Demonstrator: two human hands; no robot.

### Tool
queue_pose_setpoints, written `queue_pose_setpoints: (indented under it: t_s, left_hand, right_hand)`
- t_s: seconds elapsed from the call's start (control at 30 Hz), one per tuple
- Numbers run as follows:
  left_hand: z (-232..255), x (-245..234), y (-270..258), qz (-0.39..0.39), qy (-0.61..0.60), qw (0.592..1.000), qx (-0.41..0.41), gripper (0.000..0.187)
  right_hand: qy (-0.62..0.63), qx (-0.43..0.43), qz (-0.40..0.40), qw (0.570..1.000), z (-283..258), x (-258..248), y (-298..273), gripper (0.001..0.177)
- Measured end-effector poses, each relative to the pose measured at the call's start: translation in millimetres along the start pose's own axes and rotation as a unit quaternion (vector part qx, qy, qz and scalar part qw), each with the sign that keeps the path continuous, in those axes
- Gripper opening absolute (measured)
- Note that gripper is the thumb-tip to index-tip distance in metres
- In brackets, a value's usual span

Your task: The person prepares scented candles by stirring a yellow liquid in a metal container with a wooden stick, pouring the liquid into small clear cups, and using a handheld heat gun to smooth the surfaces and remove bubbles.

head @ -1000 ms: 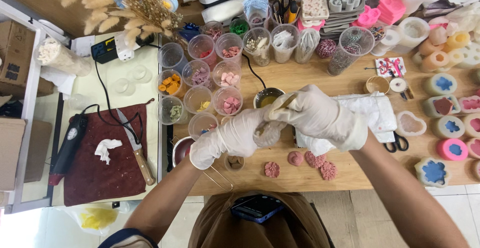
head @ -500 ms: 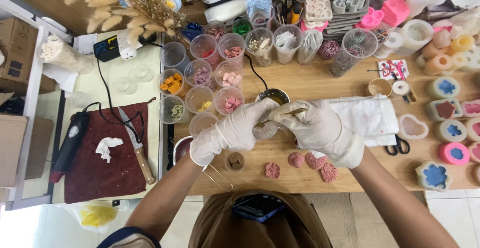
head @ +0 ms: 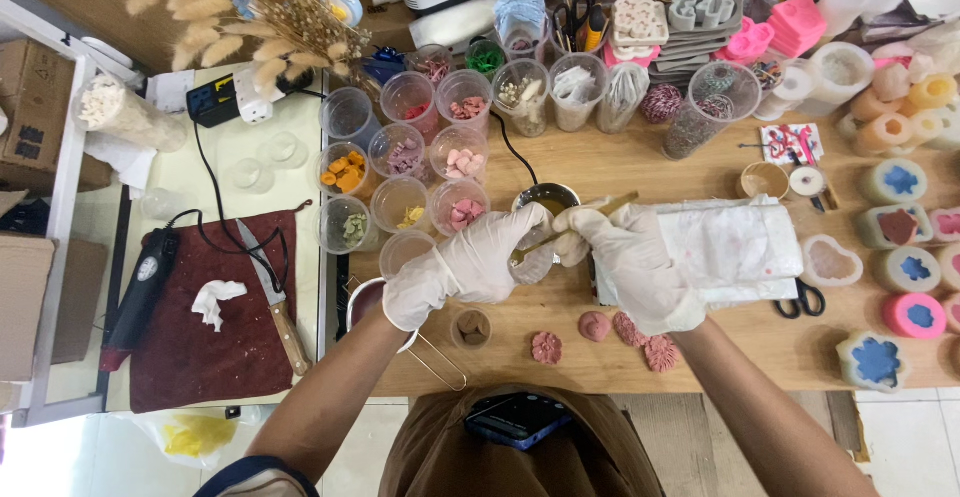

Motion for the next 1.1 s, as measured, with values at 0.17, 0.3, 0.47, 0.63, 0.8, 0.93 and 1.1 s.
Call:
queue_pose_setpoints:
  t_s: [0.17,0.3,0.47,0.63,0.8,0.93,1.1]
  left_hand:
    - [-14.1,7.9,6.3,0.045,-0.014,0.999,0.009,0.053]
    - [-18.1,10.7,7.6,0.114,-0.050,0.992,-0.006,0.053]
    - [-17.6,14.2,6.8,0.138,-0.095,0.986,-0.017,0.055]
    - [-16.1,17.7,8.0,0.140,-0.168,0.976,0.017,0.058]
    - [-19.6,15.7,3.3,0.153,-0.144,0.978,-0.001,0.061]
    - [-25.1,19.0,0.5,0.159,-0.196,0.967,-0.033,0.056]
    - [-32.7,0.3,-36.2,0.158,-0.139,0.942,-0.262,0.061]
  right_hand:
    - [0.157,0.041,0.062,0.985,39.4,-13.0,10.7,0.023]
    - [0.154,-0.041,0.162,0.974,36.8,-10.6,-8.9,0.024]
    - [0.030,-0.089,0.178,0.979,28.0,10.2,-18.8,0.017]
    - [0.054,-0.069,0.201,0.976,29.5,16.7,-13.8,0.019]
    - [0.181,-0.042,0.118,0.976,40.9,7.0,-0.4,0.023]
    - [0.249,-0.016,0.079,0.965,43.2,-7.4,1.7,0.021]
    - [-0.145,0.036,0.228,0.962,60.0,-29.7,9.9,0.019]
Point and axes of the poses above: each hand's wrist, its own y-axis towards the middle knuckle, its own x-axis out of the palm, z = x × y, the point moved 2 cm from there along y, towards the middle knuckle, and after that the axes turned 5 degrees about -z, right-handed, at the moved point
